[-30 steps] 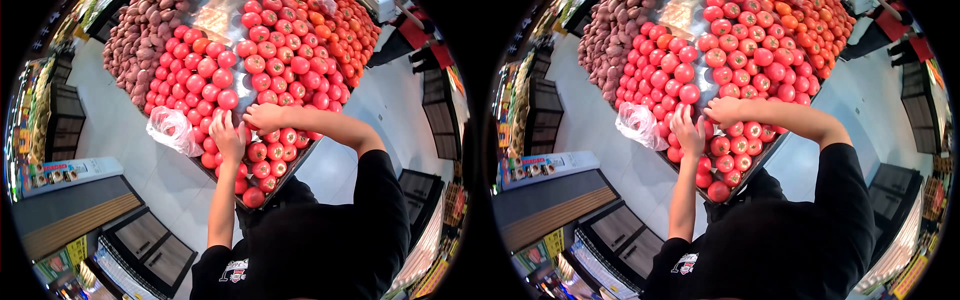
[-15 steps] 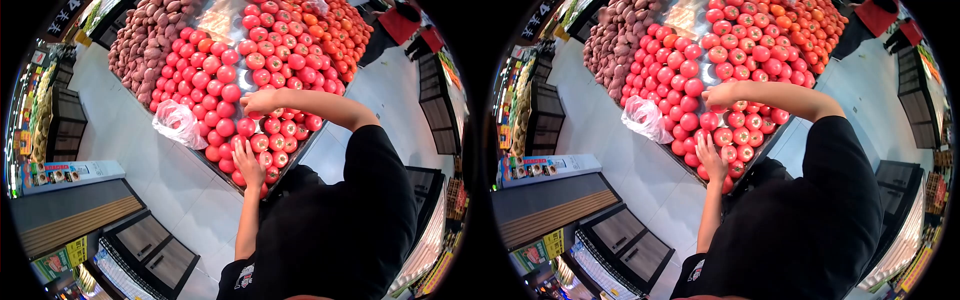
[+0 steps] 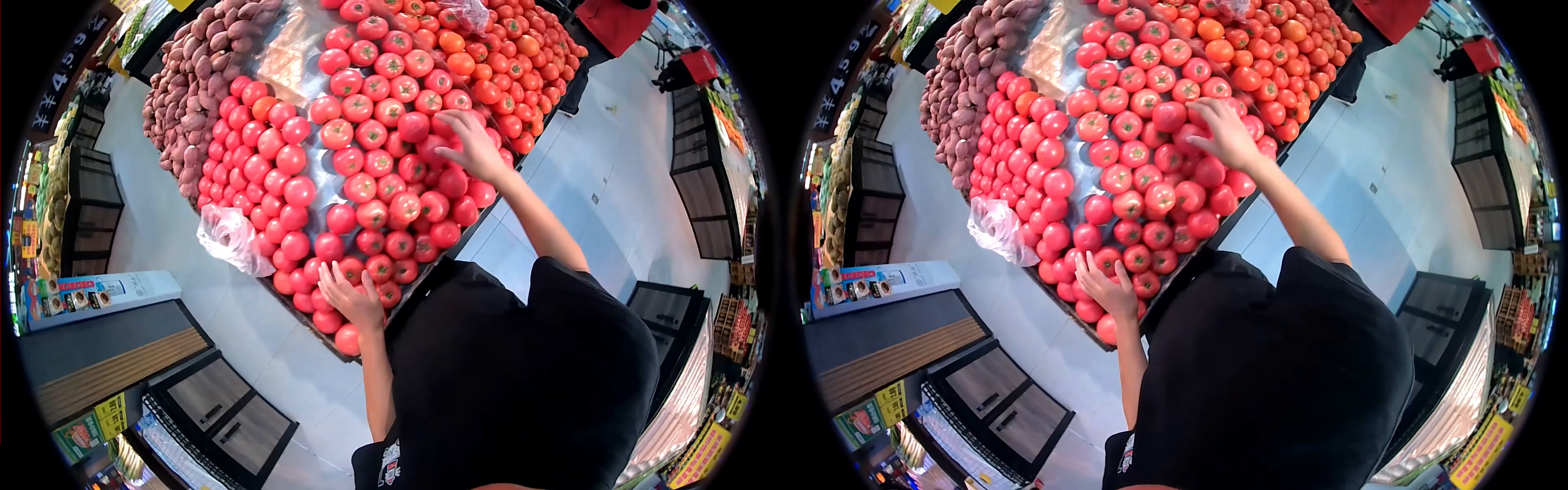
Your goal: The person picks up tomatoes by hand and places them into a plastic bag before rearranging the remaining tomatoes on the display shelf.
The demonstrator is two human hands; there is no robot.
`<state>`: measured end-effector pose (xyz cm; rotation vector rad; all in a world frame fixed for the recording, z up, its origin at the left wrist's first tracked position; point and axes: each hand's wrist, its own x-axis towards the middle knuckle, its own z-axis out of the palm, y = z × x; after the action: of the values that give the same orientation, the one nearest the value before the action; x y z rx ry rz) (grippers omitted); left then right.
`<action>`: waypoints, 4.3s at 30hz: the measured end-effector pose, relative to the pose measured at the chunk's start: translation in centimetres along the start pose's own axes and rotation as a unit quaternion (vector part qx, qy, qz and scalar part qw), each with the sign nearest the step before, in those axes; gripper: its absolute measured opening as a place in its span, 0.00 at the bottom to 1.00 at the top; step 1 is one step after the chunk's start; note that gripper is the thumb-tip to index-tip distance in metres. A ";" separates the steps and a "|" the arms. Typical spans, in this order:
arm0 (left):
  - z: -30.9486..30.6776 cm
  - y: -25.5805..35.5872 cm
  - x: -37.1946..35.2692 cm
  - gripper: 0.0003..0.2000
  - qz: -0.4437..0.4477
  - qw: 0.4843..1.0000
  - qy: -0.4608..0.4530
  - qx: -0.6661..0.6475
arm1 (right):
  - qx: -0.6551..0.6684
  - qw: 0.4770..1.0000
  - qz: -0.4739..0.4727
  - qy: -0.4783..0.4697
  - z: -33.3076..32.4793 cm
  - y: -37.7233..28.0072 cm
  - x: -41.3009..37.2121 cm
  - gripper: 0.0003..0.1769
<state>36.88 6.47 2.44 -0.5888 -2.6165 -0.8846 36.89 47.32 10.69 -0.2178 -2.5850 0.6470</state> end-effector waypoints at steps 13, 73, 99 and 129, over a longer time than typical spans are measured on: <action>7.1 12.8 4.5 0.35 0.108 0.991 -0.059 -0.055 | 0.027 0.927 -0.137 -0.349 -3.2 9.6 9.1 0.45; 8.8 10.2 7.9 0.28 0.219 0.952 -0.154 0.151 | -0.002 0.988 -0.036 -0.151 3.1 0.7 5.8 0.46; 6.8 11.8 13.1 0.29 -0.356 0.600 0.107 -0.708 | 0.109 0.959 -0.244 -0.089 11.2 -7.6 32.8 0.38; 12.5 -1.2 47.4 0.25 -0.080 0.991 -0.020 -0.108 | 0.236 0.967 -0.096 0.030 1.4 -1.6 23.5 0.29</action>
<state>-6.76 26.71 12.12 -0.4592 -2.6523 -1.2286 15.48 51.44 19.72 0.1625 -2.2757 1.1313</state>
